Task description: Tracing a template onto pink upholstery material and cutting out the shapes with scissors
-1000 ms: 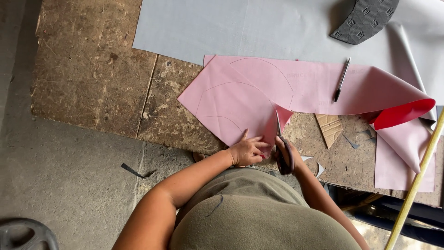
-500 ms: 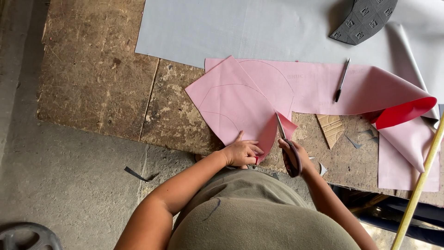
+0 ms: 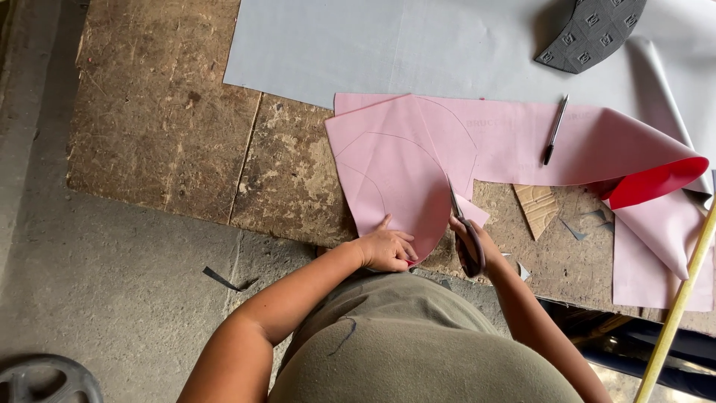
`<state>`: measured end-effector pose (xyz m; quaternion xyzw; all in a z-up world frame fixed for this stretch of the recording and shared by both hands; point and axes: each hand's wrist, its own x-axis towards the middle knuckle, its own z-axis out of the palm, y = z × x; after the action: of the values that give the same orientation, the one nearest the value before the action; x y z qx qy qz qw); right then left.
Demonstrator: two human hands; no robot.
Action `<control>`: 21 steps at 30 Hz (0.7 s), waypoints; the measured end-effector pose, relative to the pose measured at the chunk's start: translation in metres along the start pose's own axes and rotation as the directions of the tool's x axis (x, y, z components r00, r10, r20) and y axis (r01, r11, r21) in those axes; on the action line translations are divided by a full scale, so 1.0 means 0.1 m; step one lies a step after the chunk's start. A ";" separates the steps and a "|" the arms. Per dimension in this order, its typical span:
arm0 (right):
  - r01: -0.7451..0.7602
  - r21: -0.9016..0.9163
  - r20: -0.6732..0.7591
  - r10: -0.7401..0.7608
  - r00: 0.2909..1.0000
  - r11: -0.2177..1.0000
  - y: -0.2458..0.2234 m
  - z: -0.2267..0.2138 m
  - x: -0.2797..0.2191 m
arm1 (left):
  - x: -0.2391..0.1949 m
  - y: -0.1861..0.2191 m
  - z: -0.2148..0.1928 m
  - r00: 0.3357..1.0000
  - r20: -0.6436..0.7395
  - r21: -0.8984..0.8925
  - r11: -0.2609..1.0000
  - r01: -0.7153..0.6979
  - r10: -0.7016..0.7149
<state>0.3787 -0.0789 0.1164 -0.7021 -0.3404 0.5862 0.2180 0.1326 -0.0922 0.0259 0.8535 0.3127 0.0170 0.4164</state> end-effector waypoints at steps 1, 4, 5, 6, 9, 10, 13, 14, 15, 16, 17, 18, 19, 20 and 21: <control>0.028 -0.014 0.013 -0.028 1.000 1.000 0.00 0.01 0.05 | -0.02 0.03 -0.06 0.999 0.047 0.013 1.000 0.011 -0.011; 0.017 0.018 -0.011 -0.017 1.000 1.000 -0.04 0.03 0.04 | -0.07 0.09 -0.21 0.990 0.130 0.032 0.998 0.045 -0.049; 0.020 0.023 -0.015 -0.019 1.000 1.000 -0.03 0.02 0.04 | -0.22 0.28 -0.64 0.990 0.132 0.037 0.998 0.042 -0.046; 0.015 0.042 -0.024 -0.014 1.000 0.999 -0.02 0.01 0.03 | -0.38 0.46 -1.07 0.965 0.198 0.101 0.983 0.155 -0.172; -0.041 0.083 -0.026 0.043 0.999 0.996 0.07 -0.01 -0.05 | -0.66 0.36 -1.50 0.886 0.185 0.249 0.892 0.376 -0.425; -0.081 0.102 -0.014 0.083 0.996 0.991 0.10 0.00 -0.07 | -0.73 0.20 -1.52 0.834 0.097 0.319 0.811 0.491 -0.543; -0.112 0.107 0.117 0.099 0.988 0.988 0.21 0.08 -0.10 | -0.55 0.15 -1.50 0.905 -0.126 0.298 0.854 0.426 -0.407; -0.113 0.107 0.119 0.100 0.988 0.988 0.16 0.13 -0.18 | -0.45 0.25 -1.37 0.904 -0.125 0.298 0.854 0.427 -0.408; -0.114 0.137 0.141 0.095 0.985 0.984 0.10 0.19 -0.25 | -0.35 0.35 -1.27 0.930 -0.199 0.274 0.894 0.356 -0.310; -0.116 0.166 0.163 0.089 0.983 0.979 0.03 0.25 -0.31 | -0.24 0.45 -1.16 0.939 -0.274 0.256 0.925 0.280 -0.209; -0.114 0.167 0.161 0.087 0.983 0.979 0.02 0.30 -0.28 | -0.14 0.39 -0.97 0.939 -0.274 0.258 0.925 0.278 -0.206; -0.109 0.194 0.188 0.072 0.979 0.975 0.01 0.35 -0.24 | -0.03 0.32 -0.77 0.920 -0.336 0.244 0.925 0.291 -0.201; -0.107 0.222 0.210 0.059 0.976 0.969 0.01 0.39 -0.22 | 0.10 0.26 -0.57 0.899 -0.395 0.228 0.927 0.297 -0.191; -0.106 0.224 0.204 0.059 0.977 0.969 -0.04 0.42 -0.21 | 0.16 0.14 -0.49 0.901 -0.393 0.229 0.929 0.290 -0.185; -0.089 0.237 0.221 0.036 0.975 0.968 -0.08 0.46 -0.21 | 0.22 0.04 -0.39 0.888 -0.404 0.233 0.914 0.333 -0.220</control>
<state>0.3309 -0.0932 0.1268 -0.6129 -0.2646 0.7027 0.2463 0.1408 -0.0545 0.0490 0.8335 0.5040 0.0701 0.2155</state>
